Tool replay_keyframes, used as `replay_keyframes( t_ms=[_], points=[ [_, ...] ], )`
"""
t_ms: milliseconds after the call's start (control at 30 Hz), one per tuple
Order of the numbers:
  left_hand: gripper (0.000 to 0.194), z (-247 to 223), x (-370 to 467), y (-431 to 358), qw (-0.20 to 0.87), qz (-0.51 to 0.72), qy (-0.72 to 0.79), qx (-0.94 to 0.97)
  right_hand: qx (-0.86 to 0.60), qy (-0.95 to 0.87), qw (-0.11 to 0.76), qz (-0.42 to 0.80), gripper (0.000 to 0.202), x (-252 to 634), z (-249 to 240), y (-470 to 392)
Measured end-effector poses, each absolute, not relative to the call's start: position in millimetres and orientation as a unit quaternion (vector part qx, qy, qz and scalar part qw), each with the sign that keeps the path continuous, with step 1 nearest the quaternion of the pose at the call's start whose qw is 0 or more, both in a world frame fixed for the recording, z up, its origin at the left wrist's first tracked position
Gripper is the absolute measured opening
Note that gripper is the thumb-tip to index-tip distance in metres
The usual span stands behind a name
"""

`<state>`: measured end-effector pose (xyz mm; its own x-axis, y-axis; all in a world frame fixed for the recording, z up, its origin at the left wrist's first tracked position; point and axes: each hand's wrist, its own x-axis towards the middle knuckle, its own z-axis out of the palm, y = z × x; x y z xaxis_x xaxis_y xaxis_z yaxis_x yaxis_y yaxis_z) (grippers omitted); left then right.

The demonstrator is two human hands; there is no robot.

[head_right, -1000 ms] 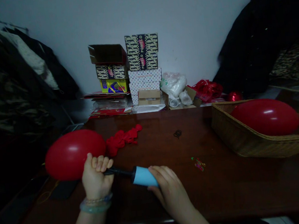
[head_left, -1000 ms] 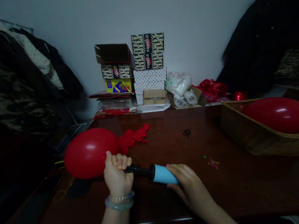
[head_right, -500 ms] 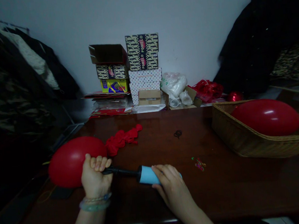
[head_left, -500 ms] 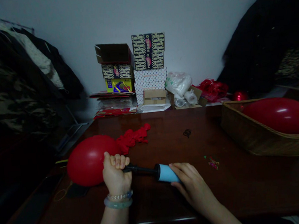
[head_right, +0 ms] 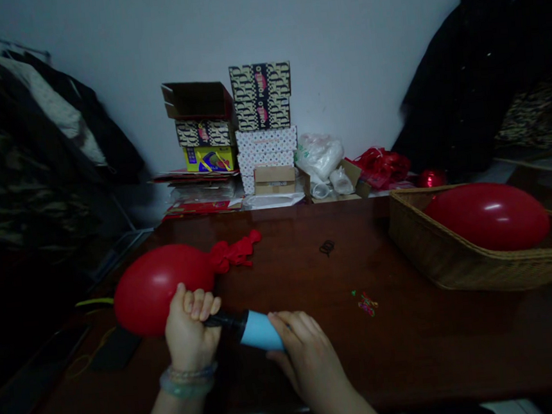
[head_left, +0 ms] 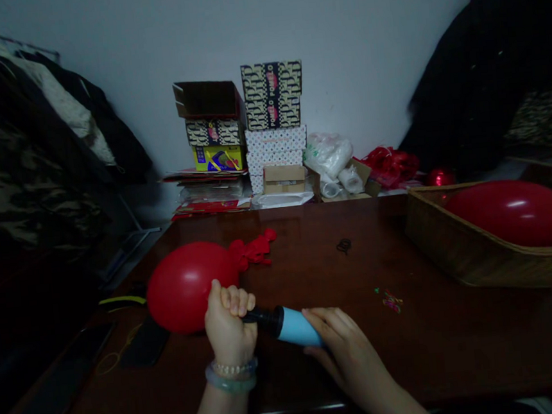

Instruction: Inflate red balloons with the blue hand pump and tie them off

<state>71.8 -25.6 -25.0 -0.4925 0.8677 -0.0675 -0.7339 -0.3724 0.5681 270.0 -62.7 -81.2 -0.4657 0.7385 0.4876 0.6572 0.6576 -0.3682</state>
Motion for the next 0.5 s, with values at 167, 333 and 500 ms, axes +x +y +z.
replay_keyframes(
  t_ms=[167, 333, 500],
  points=[
    [0.045, -17.4, 38.8, -24.9, 0.465, 0.84, 0.259, 0.107, -0.413, -0.854, 0.31, 0.061, 0.048, 279.1, -79.7, -55.4],
    [0.043, -16.5, 21.9, -25.2, 0.444, 0.858, 0.245, 0.086, -0.412, -0.856, 0.307, 0.055, 0.046, 291.7, -83.3, -47.4],
    [0.045, -18.6, 17.8, -24.5, 0.452, 0.857, 0.239, 0.068, -0.43, -0.851, 0.292, 0.074, 0.051, 286.3, -84.2, -54.7]
  ],
)
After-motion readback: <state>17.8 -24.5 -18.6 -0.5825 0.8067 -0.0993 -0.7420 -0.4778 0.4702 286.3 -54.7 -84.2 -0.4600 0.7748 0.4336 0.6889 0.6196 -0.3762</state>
